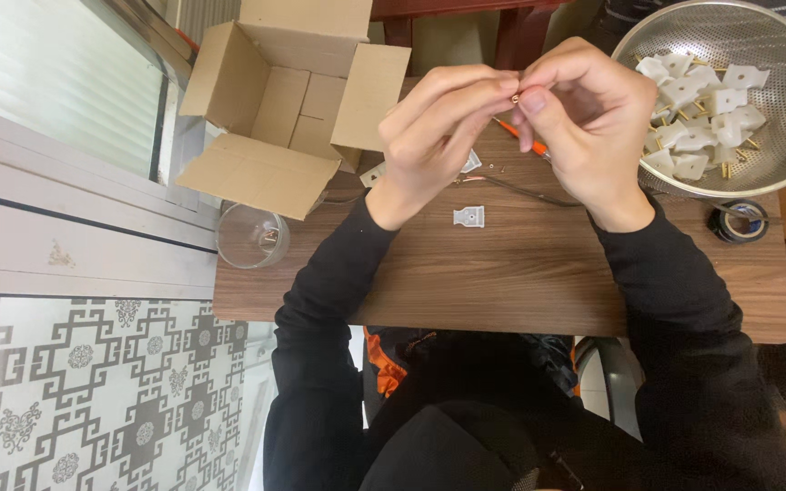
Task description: The person assembles small hardware components by hand, inserting a metal pin into a plastic component and tightening it with a screwdriver.
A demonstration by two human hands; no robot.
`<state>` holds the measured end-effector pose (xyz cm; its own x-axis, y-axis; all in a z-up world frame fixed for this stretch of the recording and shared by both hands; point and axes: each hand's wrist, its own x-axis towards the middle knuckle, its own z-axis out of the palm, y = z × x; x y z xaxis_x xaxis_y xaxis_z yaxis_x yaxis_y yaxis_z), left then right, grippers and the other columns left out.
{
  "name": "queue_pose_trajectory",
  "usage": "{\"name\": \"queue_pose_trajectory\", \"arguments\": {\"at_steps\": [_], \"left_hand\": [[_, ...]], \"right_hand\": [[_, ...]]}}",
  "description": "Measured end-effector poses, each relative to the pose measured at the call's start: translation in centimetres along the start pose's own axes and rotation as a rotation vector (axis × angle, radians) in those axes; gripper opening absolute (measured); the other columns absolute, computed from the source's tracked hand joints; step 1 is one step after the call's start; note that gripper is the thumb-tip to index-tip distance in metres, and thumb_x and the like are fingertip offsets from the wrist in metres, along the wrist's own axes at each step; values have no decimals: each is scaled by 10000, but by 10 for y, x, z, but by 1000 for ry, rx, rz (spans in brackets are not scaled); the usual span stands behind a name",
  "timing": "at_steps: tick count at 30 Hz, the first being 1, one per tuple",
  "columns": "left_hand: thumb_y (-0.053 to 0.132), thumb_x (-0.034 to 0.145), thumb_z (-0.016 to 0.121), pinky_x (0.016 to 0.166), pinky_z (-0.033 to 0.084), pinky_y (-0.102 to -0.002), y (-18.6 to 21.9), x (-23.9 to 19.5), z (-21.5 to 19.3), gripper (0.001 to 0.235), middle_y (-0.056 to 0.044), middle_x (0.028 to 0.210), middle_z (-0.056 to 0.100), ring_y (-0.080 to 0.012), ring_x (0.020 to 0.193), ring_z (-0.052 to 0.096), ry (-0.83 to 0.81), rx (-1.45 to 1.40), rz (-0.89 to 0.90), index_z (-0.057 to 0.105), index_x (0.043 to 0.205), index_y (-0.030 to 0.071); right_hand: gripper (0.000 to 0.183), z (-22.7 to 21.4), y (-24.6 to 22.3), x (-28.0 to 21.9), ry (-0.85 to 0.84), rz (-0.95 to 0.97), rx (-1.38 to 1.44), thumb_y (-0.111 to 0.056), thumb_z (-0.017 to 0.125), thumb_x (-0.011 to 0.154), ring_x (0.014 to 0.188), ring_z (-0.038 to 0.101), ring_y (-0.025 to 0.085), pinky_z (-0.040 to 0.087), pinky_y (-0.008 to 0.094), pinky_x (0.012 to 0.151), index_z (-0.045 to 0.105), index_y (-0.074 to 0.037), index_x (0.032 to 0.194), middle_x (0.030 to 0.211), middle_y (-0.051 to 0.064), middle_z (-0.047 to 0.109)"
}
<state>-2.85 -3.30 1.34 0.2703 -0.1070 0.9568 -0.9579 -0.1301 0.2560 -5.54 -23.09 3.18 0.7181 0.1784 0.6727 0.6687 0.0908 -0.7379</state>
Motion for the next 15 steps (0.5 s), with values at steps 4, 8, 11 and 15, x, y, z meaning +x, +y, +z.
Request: {"name": "queue_pose_trajectory", "arguments": {"at_steps": [4, 8, 11, 15], "left_hand": [[-54, 1161, 825, 1008, 798, -379, 4, 0, -1, 241, -169, 1315, 818, -302, 1092, 894, -8, 40, 9, 781, 1377, 43], [-59, 1158, 820, 1049, 808, -389, 11, 2, -5, 227, -201, 1309, 831, -322, 1122, 905, -8, 23, -8, 786, 1365, 27], [-53, 1165, 809, 1045, 802, -380, 12, 4, -5, 212, -177, 1312, 832, -318, 1123, 904, -9, 19, -8, 791, 1360, 30], [-68, 1134, 829, 1044, 819, -405, 10, 5, -5, 183, -214, 1300, 823, -356, 1141, 908, 4, 34, 58, 802, 1308, -21]], "right_hand": [[210, 0, 2, -2, 24, -78, -75, -157, 722, 1300, 716, 626, 207, 518, 331, 746, 693, 41, 1235, 1123, 216, 664], [251, 4, -2, -2, 56, -183, -192, -162, 730, 1296, 919, 632, 271, 526, 401, 862, 731, 72, 1206, 1082, 230, 719], [253, 3, -1, -3, 52, -166, -155, -168, 726, 1282, 753, 607, 243, 506, 338, 681, 711, 74, 1208, 1127, 257, 676], [185, 3, -1, -2, 40, -216, -163, -118, 740, 1273, 860, 670, 277, 540, 372, 804, 720, 60, 1232, 1121, 257, 706]]}}
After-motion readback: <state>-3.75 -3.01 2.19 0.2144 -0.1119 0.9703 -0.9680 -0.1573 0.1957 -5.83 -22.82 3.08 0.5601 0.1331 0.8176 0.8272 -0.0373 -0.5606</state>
